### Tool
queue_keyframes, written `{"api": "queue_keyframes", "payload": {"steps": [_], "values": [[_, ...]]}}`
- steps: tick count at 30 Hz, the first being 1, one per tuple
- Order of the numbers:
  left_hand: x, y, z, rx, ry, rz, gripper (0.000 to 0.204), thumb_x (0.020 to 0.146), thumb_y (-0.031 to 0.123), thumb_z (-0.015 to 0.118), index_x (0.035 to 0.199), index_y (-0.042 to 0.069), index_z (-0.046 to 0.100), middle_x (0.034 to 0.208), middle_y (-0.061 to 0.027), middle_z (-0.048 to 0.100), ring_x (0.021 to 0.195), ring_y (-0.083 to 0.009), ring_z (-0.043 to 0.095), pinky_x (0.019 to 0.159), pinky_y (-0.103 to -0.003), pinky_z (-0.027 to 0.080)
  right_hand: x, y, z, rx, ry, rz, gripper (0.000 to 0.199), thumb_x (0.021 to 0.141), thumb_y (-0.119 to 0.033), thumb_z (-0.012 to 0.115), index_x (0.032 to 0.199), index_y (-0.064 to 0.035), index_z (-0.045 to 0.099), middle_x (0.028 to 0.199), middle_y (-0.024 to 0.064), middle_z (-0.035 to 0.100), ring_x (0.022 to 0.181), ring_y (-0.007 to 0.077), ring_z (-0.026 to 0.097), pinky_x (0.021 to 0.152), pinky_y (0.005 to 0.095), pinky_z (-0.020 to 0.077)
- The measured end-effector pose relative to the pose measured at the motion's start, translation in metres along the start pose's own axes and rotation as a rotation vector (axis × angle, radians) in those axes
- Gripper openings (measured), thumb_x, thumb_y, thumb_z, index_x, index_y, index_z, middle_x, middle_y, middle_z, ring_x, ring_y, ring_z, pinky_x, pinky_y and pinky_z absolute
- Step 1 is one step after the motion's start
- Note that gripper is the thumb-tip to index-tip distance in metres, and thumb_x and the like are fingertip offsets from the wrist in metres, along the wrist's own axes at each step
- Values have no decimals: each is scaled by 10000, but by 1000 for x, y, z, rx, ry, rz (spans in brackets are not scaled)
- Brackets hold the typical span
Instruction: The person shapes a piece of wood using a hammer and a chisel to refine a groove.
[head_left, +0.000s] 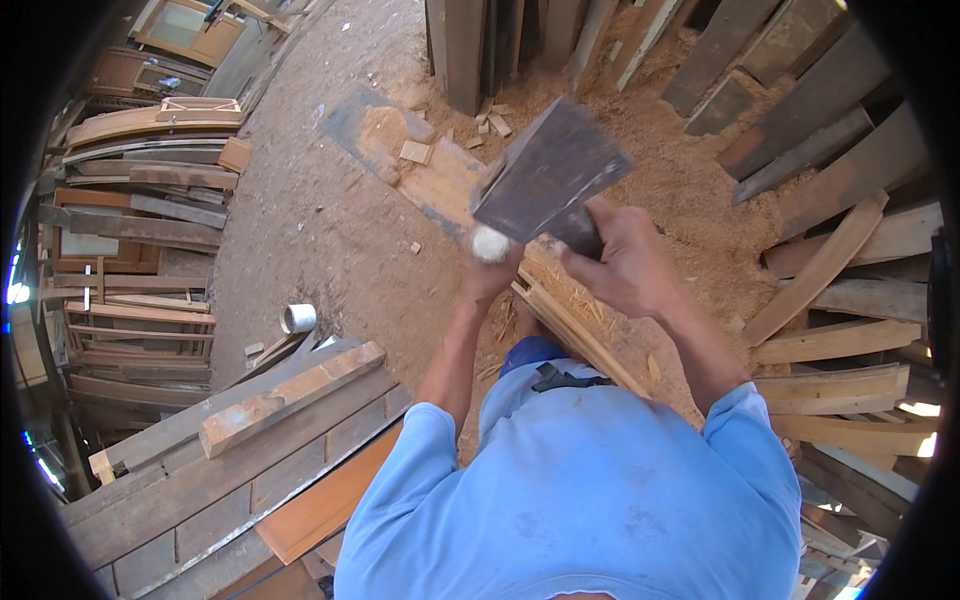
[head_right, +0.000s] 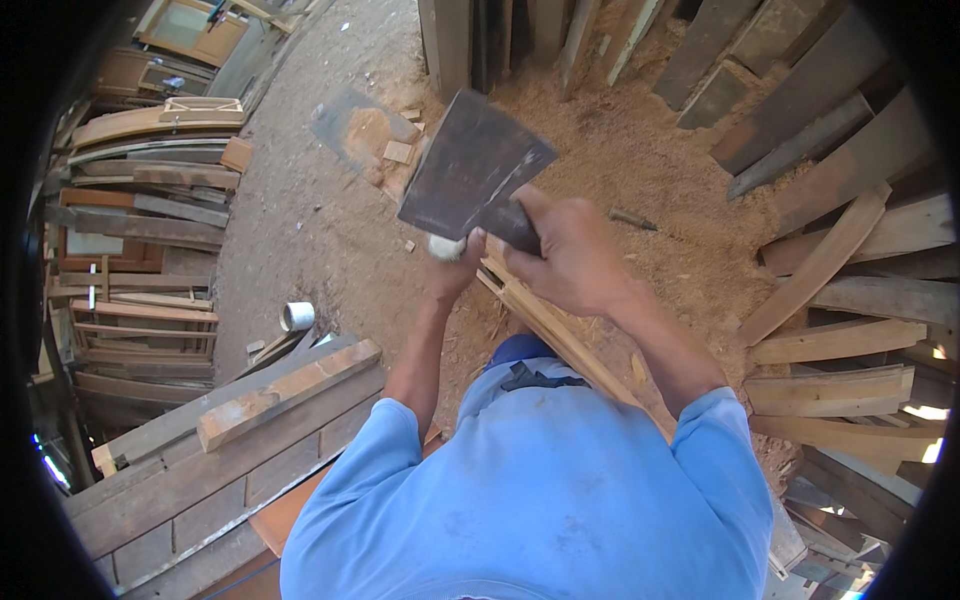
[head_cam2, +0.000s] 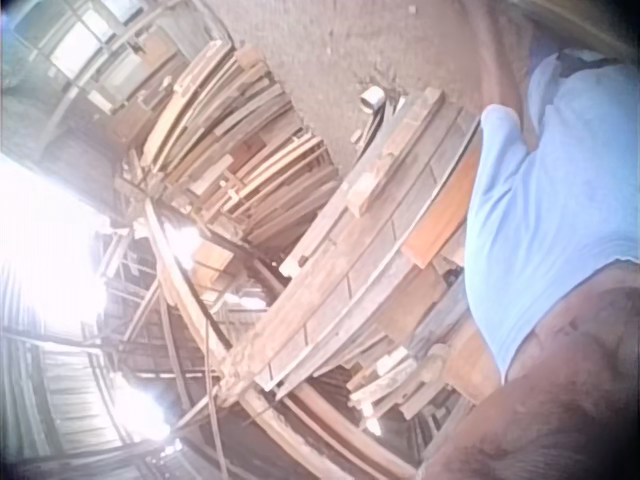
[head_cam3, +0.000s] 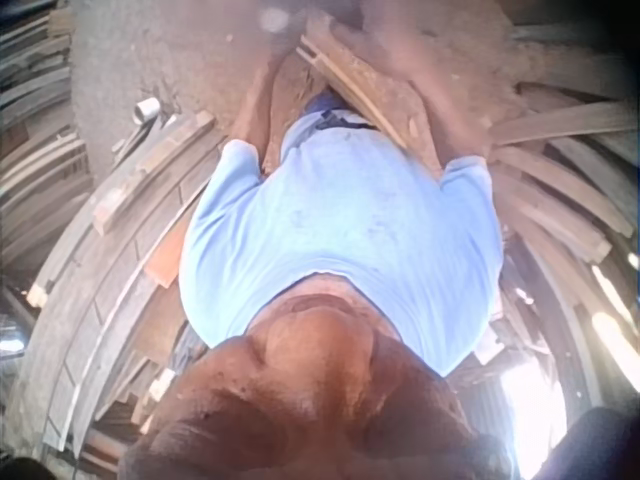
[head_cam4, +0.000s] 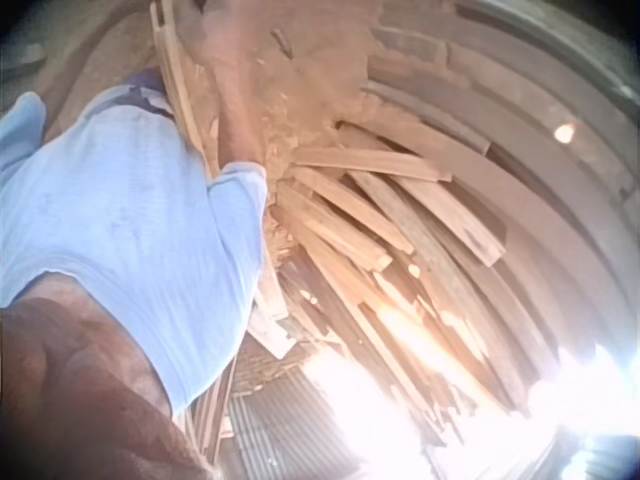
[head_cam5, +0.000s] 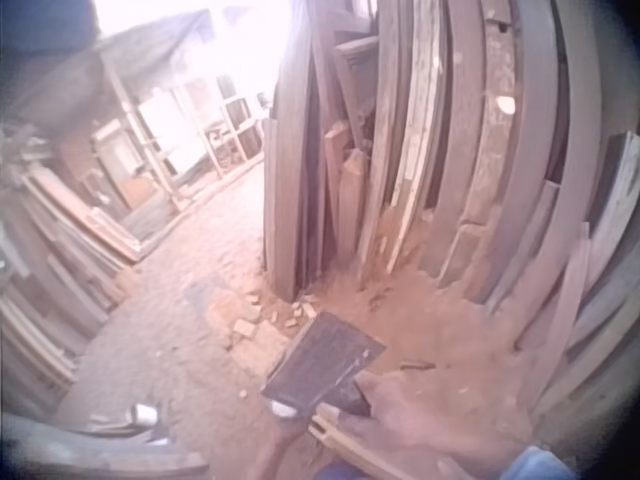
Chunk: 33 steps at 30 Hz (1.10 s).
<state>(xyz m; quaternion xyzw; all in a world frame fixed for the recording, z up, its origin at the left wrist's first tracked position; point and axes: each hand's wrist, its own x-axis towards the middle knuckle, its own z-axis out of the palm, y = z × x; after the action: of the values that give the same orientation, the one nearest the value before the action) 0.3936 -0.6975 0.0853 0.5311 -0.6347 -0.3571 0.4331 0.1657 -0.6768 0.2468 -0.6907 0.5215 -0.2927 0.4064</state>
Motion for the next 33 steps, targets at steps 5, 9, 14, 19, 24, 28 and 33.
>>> {"api": "queue_keyframes", "payload": {"steps": [5,9,14,19,24,28,33], "values": [[28,21,6,-80,4,-199,199,890,147,750,831,27,602,670,-26,618,618,-141,617,577,-321,491,-7,-8,-16,197,197,1,292,849,-112,718,1092,24,632,726,149,628,649,213,606,645,343,489],[33,13,10,10,-5,-216,203,890,151,749,821,26,604,680,-38,626,622,-147,592,596,-328,491,-12,-14,-26,308,248,40,272,881,-91,713,1087,66,629,769,35,626,702,71,537,628,278,469],[33,6,13,6,-11,-199,186,878,144,755,845,21,619,694,-51,640,637,-148,605,618,-326,503,-14,-10,-30,431,284,74,253,899,-70,694,1105,63,635,846,-4,641,728,74,542,641,264,469],[32,20,18,48,-20,-134,183,913,125,719,845,34,575,642,-5,596,585,-91,597,534,-293,477,-8,-10,-28,295,303,24,277,893,-79,702,1129,47,632,821,8,638,725,81,542,660,272,472],[33,23,19,98,-74,-93,140,898,123,719,908,18,627,693,-26,650,661,-141,658,606,-311,516,1,1,-18,121,234,95,293,851,-115,710,1117,-14,638,776,141,665,687,238,636,693,361,514],[26,28,31,111,-86,25,196,870,114,738,1013,-3,672,803,-74,716,751,-177,695,689,-329,545,11,35,-3,-306,16,50,282,804,-131,700,1051,-18,623,832,234,668,801,415,665,723,492,516],[11,31,34,91,35,88,132,829,47,726,940,12,665,821,-121,712,768,-212,704,690,-340,542,4,25,-7,-269,-17,51,274,801,-143,709,1024,-13,619,849,244,677,826,447,659,716,511,509]]}}
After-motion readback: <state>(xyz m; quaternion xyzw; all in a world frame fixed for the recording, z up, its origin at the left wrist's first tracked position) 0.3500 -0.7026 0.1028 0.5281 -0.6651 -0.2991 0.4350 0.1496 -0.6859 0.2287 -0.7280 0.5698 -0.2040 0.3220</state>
